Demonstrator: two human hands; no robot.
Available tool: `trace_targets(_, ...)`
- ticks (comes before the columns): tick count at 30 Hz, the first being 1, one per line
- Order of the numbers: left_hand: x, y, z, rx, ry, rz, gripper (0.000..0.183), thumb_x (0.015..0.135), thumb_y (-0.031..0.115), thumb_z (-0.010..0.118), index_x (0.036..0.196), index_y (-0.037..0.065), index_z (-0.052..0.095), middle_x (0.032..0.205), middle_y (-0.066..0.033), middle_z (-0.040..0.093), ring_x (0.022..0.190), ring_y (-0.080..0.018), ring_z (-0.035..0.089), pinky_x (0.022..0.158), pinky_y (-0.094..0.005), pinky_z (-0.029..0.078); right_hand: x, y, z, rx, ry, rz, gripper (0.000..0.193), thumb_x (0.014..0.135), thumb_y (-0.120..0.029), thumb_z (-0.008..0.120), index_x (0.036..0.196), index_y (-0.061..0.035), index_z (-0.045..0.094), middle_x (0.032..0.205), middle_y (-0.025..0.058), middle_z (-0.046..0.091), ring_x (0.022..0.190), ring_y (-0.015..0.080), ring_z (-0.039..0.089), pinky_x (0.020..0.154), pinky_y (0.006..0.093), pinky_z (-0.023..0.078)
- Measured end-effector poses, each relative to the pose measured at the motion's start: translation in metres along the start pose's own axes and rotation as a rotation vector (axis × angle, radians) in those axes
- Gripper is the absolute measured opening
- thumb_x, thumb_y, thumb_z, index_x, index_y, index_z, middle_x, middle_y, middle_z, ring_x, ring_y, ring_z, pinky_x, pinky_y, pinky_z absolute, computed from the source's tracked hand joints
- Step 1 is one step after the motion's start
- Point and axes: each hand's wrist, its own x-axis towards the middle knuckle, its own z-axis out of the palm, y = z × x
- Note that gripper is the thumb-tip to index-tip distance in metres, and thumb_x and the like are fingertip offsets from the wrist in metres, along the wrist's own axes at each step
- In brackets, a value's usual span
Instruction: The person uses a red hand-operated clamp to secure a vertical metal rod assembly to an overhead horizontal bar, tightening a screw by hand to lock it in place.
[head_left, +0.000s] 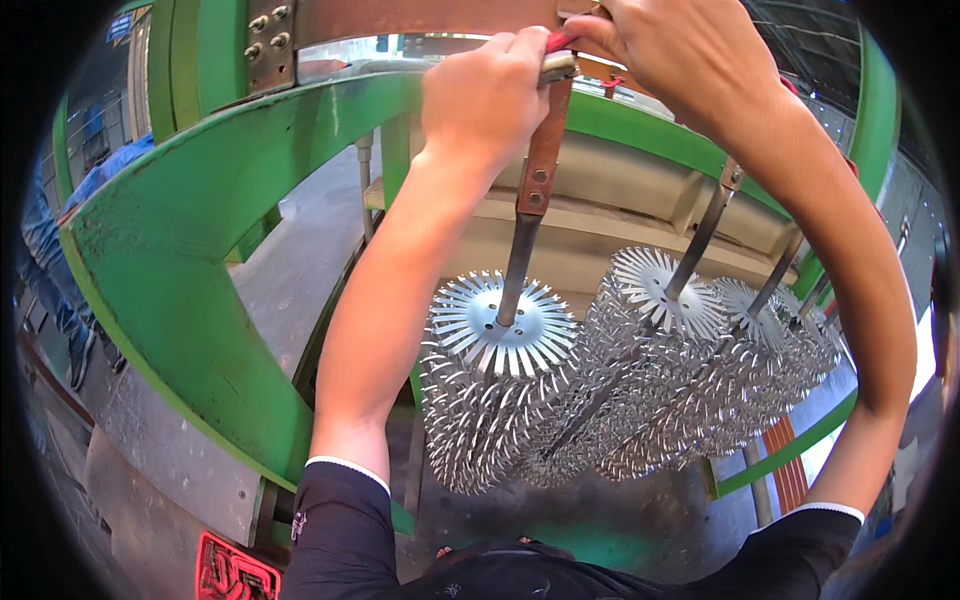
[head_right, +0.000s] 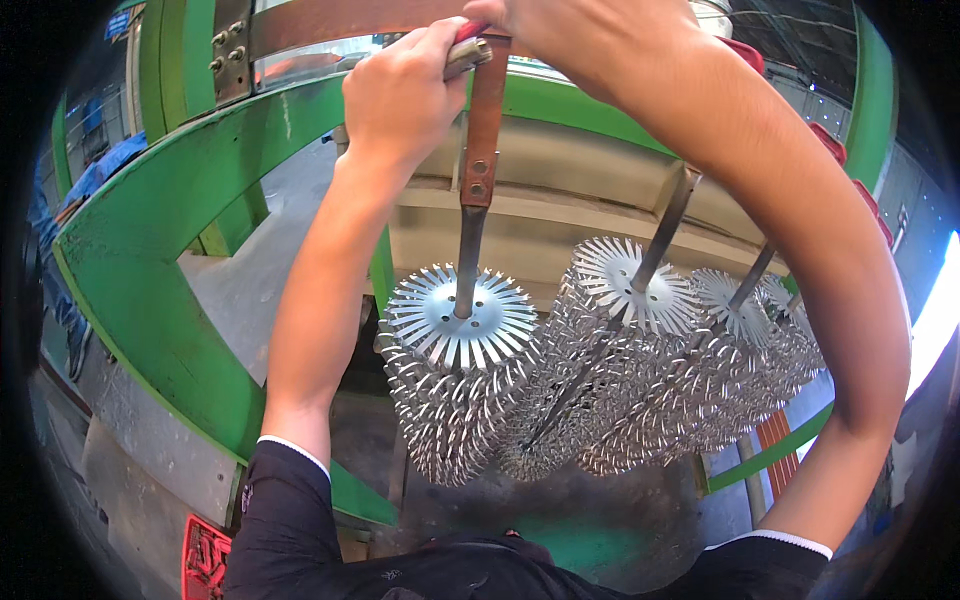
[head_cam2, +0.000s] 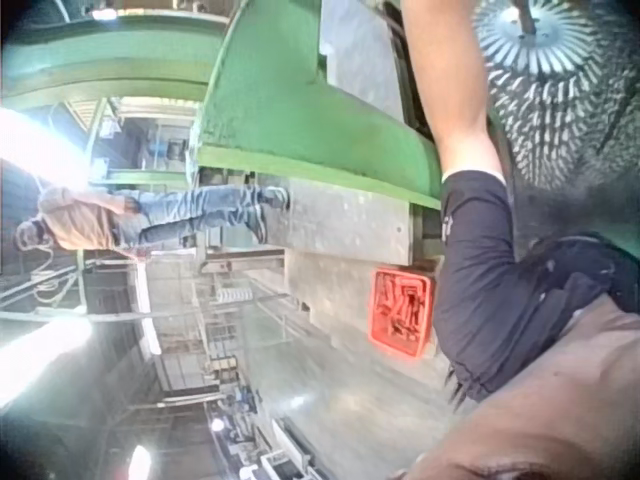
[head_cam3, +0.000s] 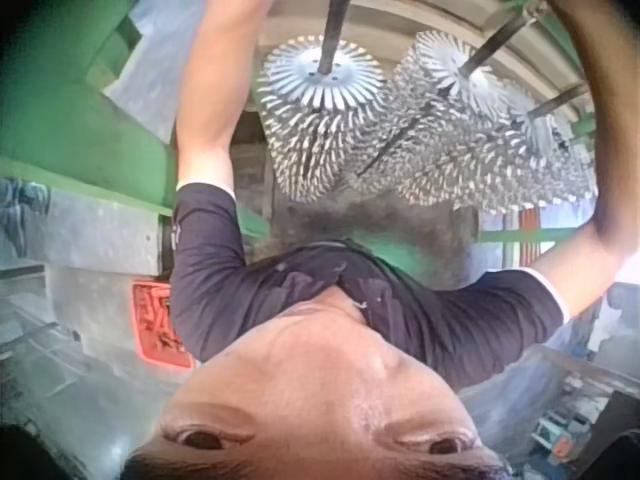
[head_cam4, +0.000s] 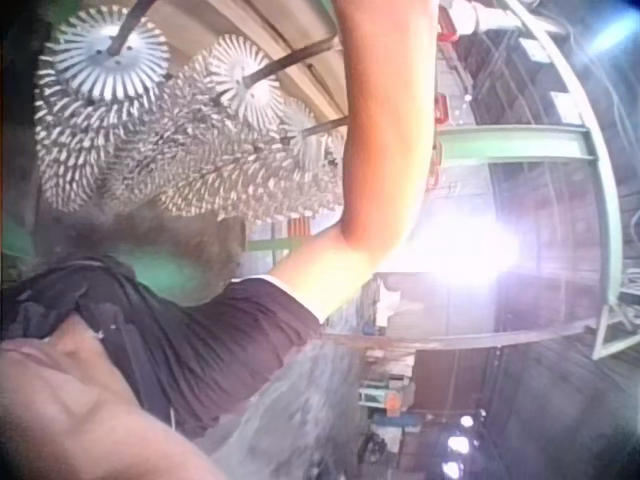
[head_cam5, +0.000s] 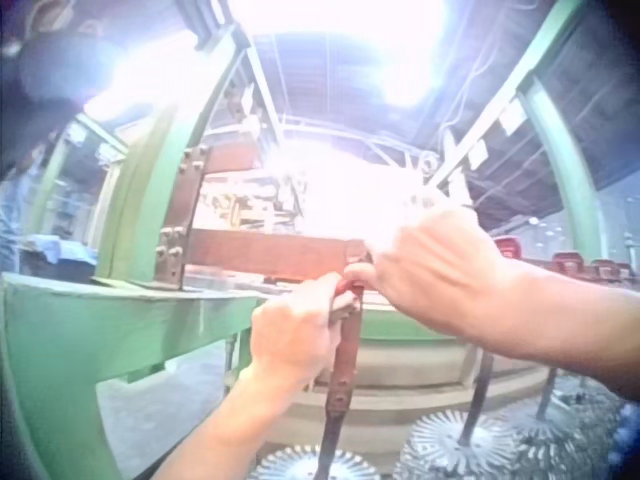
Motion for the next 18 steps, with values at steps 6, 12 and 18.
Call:
trace_targets(6, 0.003, -0.007, 0.007, -0.015, 0.034, 0.053, 0.036, 0.08, 0.017, 0.071, 0.116, 0.018, 0.071, 0.1, -0.0089, 0.075, 0.084, -0.0332, 0.072, 0.072, -0.0437, 0.058, 0.001, 0.022, 0.025, -0.347, 0.245, -0.281, 0.033, 0.095, -0.031, 0.062, 0.084, -0.0022, 0.073, 0.085, 0.0133, 0.07, 0.083, 0.0244, 0.068, 0.067, 0.039, 0.053)
trace_targets(12, 0.001, -0.008, 0.004, 0.042, -0.013, 0.008, 0.036, 0.082, 0.017, 0.071, 0.118, 0.019, 0.071, 0.097, -0.0106, 0.076, 0.085, -0.034, 0.072, 0.072, -0.0436, 0.057, -0.007, 0.021, 0.012, -0.209, 0.109, -0.39, 0.023, 0.088, -0.02, 0.065, 0.069, -0.0091, 0.073, 0.063, 0.0061, 0.067, 0.053, 0.0215, 0.062, 0.047, 0.0396, 0.044)
trace_targets(18, 0.005, 0.004, 0.01, 0.03, 0.067, 0.023, 0.031, 0.078, 0.015, 0.07, 0.109, 0.017, 0.07, 0.097, -0.0039, 0.076, 0.08, -0.0317, 0.072, 0.066, -0.0429, 0.058, -0.003, 0.043, 0.051, -0.109, 1.007, -0.626, 0.023, 0.091, -0.022, 0.063, 0.082, -0.002, 0.072, 0.069, 0.0088, 0.065, 0.064, 0.0226, 0.064, 0.058, 0.0396, 0.049)
